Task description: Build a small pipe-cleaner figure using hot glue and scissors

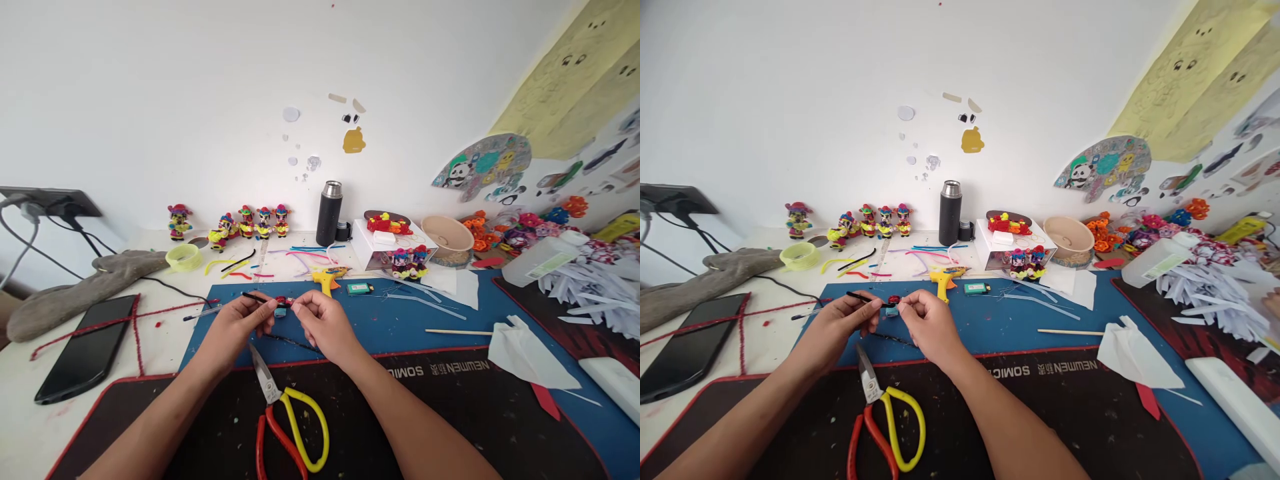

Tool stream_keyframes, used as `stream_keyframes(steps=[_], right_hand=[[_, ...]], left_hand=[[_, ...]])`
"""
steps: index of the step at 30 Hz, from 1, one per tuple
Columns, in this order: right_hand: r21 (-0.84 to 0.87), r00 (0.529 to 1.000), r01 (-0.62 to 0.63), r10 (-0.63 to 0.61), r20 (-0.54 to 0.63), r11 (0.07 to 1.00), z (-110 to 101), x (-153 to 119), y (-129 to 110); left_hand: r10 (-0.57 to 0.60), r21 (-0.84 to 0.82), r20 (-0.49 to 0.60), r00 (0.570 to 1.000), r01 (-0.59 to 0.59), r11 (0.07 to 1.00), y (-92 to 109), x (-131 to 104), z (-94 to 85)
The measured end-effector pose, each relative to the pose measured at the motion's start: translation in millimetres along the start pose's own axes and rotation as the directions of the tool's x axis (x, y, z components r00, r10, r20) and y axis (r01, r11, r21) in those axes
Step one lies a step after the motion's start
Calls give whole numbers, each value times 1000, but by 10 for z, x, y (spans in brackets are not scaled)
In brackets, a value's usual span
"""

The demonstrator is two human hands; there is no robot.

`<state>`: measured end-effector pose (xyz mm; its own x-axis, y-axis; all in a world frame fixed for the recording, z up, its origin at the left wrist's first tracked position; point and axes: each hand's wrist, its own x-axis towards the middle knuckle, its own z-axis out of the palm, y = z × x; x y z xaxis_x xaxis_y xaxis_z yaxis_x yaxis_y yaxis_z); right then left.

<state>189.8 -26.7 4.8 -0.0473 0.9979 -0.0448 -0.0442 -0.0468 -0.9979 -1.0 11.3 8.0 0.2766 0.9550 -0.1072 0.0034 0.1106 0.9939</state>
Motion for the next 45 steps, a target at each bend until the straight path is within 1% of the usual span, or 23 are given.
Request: stream_keyframes(steps=[3, 10, 17, 24, 30, 33, 38, 41, 45], right_hand=[[5, 1000, 5, -5, -17, 1000, -3, 6, -11], [43, 999, 9, -11, 52, 999, 19, -10, -1], [1, 1000, -5, 5, 20, 1000, 12, -3, 50], [-14, 1000, 7, -7, 1, 1000, 17, -9, 49], [-6, 1000, 6, -6, -4, 1000, 14, -9, 4], [0, 1000, 9, -9, 2, 1000, 16, -12, -3], [8, 1000, -3, 2, 29, 1000, 31, -18, 7], [8, 1000, 9, -9, 27, 1000, 33, -19, 13], [-3, 1000, -4, 4, 26, 1000, 34, -22, 18]], left_hand=[[15, -2, -21, 1000, -15, 1000, -3, 6, -17], [-2, 24, -11, 1000, 2, 1000, 42, -22, 21], [-24, 87, 0, 1000, 24, 996, 77, -38, 78], [-22, 107, 27, 999, 19, 994, 97, -32, 63], [7, 56, -29, 1000, -5, 998, 32, -9, 8], [17, 50, -24, 1000, -16, 999, 29, -12, 4], [4, 57, -23, 1000, -3, 998, 64, -12, 26], [9, 73, -7, 1000, -9, 997, 67, -11, 34], [5, 94, 1, 1000, -5, 996, 57, -16, 38]])
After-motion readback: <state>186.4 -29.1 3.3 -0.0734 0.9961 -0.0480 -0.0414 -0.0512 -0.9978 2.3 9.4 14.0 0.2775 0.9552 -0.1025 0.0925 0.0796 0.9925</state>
